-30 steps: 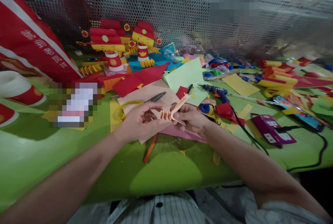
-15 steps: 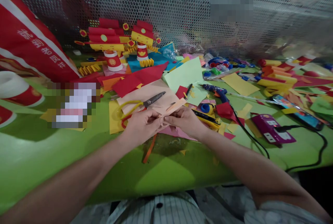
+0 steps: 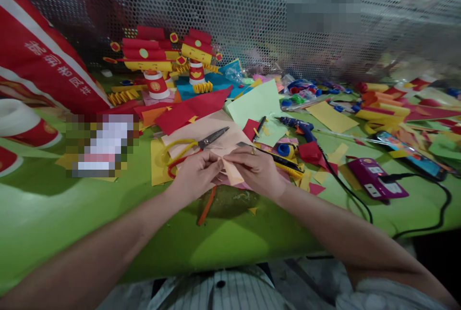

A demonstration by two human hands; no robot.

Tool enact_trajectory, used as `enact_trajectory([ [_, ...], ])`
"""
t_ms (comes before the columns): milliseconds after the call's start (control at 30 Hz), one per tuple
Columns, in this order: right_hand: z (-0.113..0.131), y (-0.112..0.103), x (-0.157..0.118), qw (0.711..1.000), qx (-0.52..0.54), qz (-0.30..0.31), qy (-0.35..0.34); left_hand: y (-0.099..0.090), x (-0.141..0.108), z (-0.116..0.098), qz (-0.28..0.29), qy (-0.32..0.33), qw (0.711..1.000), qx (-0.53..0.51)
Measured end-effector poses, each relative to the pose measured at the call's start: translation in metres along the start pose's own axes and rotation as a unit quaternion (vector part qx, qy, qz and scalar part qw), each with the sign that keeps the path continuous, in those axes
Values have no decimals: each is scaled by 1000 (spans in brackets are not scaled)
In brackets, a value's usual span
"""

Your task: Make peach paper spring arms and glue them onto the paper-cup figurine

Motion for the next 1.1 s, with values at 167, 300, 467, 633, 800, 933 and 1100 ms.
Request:
enact_trajectory([
  [167,16,4,-3,983,-111,39,-139,-2,2,5,-14,-24,999,-35],
  [300,24,5,-4,955,-207,44,-206,-2,3,8,-4,-21,999,-43],
  [467,31,8,-7,920,-287,47,-264,-1,3,7,12,-9,998,-53],
  [633,29,10,-7,900,-337,62,-270,0,3,7,21,-12,997,-78],
  [800,24,13,-8,901,-335,89,-261,1,2,6,23,-9,997,-78],
  [933,26,13,-8,902,-327,81,-270,0,2,6,21,-11,997,-70],
  [1100,29,13,-8,903,-332,55,-266,2,2,4,32,-6,997,-73],
])
Point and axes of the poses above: each hand's wrist, its own x-axis towards the middle knuckle, its own y-axis out of the palm, z = x × y, the point moved 8 cm from there along x, towards the middle knuckle, and after that the axes turned 7 degrees about y, right-handed, at the moved point
